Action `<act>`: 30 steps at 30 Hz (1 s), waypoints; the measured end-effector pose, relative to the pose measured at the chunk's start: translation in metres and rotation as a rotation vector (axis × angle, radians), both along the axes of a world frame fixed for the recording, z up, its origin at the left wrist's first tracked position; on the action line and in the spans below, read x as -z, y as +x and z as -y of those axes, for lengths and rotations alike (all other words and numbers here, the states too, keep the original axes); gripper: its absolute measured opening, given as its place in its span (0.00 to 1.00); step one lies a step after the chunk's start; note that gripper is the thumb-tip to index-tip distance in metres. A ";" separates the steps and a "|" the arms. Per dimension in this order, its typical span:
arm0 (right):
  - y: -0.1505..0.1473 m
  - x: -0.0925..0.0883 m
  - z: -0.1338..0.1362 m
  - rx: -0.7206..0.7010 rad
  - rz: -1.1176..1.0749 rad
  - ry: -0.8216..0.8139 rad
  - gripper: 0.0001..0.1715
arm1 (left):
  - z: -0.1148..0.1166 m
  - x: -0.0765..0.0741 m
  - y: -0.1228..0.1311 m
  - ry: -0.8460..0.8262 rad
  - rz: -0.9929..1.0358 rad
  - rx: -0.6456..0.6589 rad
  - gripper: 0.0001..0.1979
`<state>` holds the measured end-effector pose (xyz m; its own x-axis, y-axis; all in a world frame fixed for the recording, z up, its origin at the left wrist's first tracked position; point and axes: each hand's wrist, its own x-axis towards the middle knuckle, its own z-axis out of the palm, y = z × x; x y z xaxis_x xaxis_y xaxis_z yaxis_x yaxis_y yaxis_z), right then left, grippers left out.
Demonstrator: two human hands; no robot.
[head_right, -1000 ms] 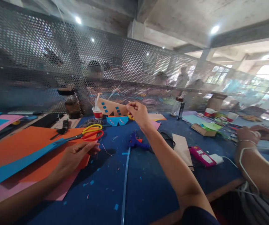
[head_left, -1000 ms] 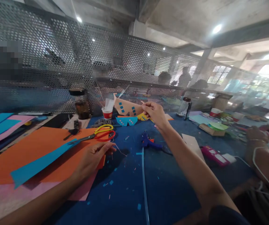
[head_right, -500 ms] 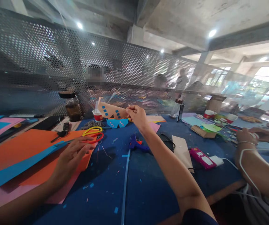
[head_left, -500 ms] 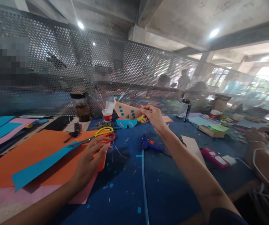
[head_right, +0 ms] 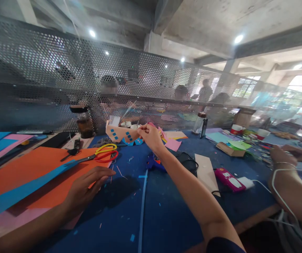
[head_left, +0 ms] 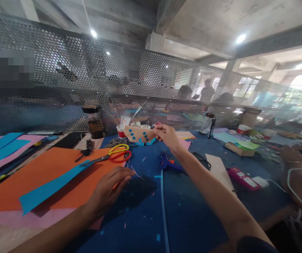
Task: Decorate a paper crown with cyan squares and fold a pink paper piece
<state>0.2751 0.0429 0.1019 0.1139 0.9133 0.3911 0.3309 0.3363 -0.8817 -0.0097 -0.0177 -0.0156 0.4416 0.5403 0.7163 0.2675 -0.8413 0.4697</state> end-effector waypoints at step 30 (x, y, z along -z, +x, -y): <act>-0.024 0.006 0.008 -0.082 0.020 -0.061 0.06 | -0.003 -0.014 0.007 -0.237 0.021 -0.158 0.12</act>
<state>0.2515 0.0351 0.0961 0.0307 0.9412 0.3364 0.3228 0.3092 -0.8946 -0.0024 -0.0149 -0.0011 0.3245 0.7547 0.5702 0.3746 -0.6561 0.6552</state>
